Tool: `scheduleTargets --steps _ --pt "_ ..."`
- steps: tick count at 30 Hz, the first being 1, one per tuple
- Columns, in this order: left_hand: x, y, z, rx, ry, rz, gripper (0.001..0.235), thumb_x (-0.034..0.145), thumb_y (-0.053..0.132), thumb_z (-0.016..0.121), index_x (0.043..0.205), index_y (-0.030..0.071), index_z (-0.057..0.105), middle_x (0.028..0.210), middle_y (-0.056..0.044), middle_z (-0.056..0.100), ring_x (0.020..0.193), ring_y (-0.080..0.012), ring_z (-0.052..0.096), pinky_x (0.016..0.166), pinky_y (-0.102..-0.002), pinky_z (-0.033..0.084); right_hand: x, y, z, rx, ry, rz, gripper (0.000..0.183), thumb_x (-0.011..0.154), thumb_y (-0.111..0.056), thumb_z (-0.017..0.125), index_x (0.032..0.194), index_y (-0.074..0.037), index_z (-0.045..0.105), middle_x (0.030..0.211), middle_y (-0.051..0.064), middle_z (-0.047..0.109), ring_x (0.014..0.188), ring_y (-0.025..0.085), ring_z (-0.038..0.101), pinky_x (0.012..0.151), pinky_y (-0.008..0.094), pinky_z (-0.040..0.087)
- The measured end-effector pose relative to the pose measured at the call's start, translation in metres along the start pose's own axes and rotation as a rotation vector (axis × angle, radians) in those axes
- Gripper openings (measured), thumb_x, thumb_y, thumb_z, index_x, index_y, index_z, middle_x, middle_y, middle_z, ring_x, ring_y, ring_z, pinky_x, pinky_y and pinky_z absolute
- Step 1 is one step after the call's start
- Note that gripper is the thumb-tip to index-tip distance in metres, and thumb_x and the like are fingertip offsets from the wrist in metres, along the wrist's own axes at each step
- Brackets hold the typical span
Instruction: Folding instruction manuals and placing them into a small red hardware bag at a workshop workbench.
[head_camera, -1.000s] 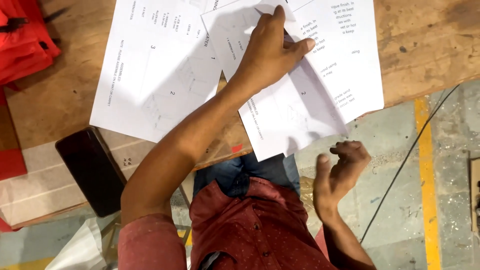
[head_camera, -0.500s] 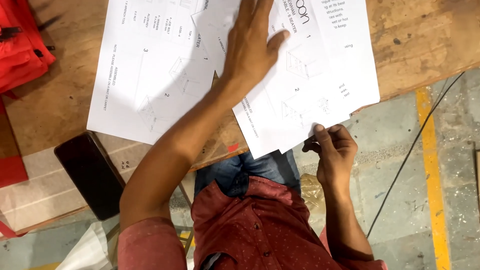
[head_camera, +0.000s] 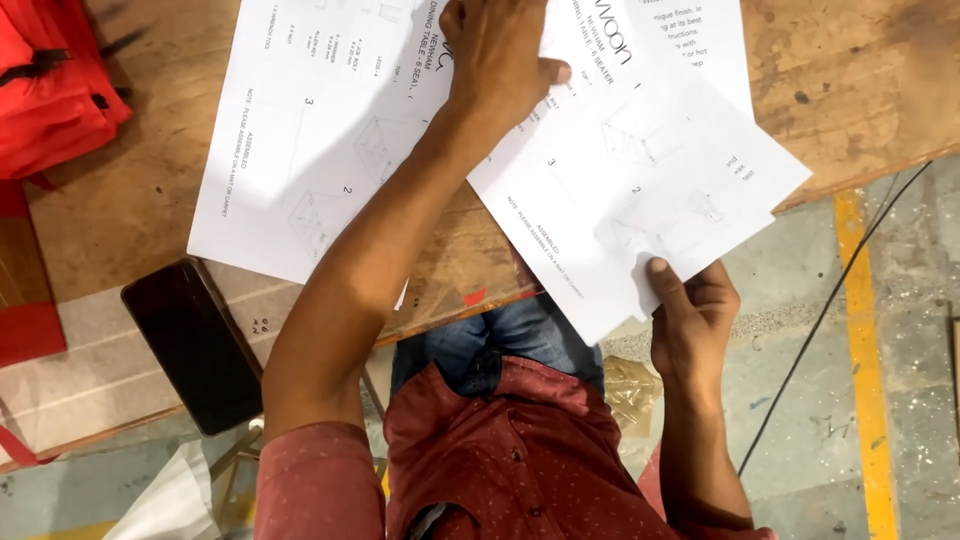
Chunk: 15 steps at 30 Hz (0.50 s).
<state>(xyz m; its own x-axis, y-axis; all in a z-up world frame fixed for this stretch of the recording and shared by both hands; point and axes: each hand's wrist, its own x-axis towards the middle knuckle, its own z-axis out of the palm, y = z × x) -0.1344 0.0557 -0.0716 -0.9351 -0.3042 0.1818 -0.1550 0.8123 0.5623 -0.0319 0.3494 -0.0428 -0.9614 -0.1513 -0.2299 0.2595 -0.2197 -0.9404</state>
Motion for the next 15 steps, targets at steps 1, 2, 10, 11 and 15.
scheduleTargets --steps 1,2,10,11,15 --pt "0.0 -0.004 0.003 -0.051 0.041 0.017 0.066 0.075 0.024 0.093 0.129 0.007 0.06 0.127 -0.014 0.064 0.128 -0.0319 0.05 0.109 -0.058 0.03 0.002 0.007 -0.008 -0.052 -0.045 -0.106 0.019 0.095 0.005 0.063 0.112 -0.002 0.07 0.101 0.012 0.074 0.092 0.017 0.073 0.083 0.031 0.062" --pt "0.0 -0.008 0.005 -0.101 0.081 0.035 0.061 0.077 0.023 0.092 0.128 0.009 0.061 0.126 -0.011 0.067 0.126 -0.0306 0.055 0.108 -0.057 0.033 0.003 0.013 -0.015 -0.105 -0.09 -0.211 0.016 0.099 0.006 0.064 0.112 0.0 0.071 0.101 0.011 0.074 0.097 0.017 0.073 0.088 0.03 0.062" --pt "0.008 -0.011 -0.054 -0.756 -0.084 0.164 0.054 0.092 0.019 0.088 0.131 0.003 0.055 0.127 -0.014 0.066 0.125 -0.029 0.059 0.101 -0.04 0.061 0.058 0.012 -0.084 -0.481 0.055 -0.733 0.006 0.107 0.007 0.077 0.106 0.003 0.073 0.095 0.011 0.075 0.078 0.014 0.067 0.072 0.029 0.057" --pt "0.007 -0.005 -0.065 -0.826 -0.106 0.2 0.046 0.092 0.015 0.087 0.127 0.003 0.058 0.124 -0.013 0.068 0.123 -0.0282 0.061 0.1 -0.04 0.061 0.068 0.01 -0.092 -0.564 0.036 -0.844 0.009 0.11 0.008 0.079 0.106 0.008 0.072 0.1 0.014 0.076 0.09 0.02 0.072 0.086 0.034 0.063" --pt "0.001 0.003 -0.088 -0.952 -0.096 0.155 0.022 0.096 0.011 0.076 0.116 0.006 0.068 0.109 -0.006 0.079 0.106 -0.0203 0.079 0.095 -0.037 0.063 0.091 -0.028 -0.061 -0.428 0.045 -0.672 0.01 0.108 0.004 0.082 0.113 0.009 0.074 0.1 0.011 0.072 0.082 0.012 0.059 0.072 0.023 0.048"
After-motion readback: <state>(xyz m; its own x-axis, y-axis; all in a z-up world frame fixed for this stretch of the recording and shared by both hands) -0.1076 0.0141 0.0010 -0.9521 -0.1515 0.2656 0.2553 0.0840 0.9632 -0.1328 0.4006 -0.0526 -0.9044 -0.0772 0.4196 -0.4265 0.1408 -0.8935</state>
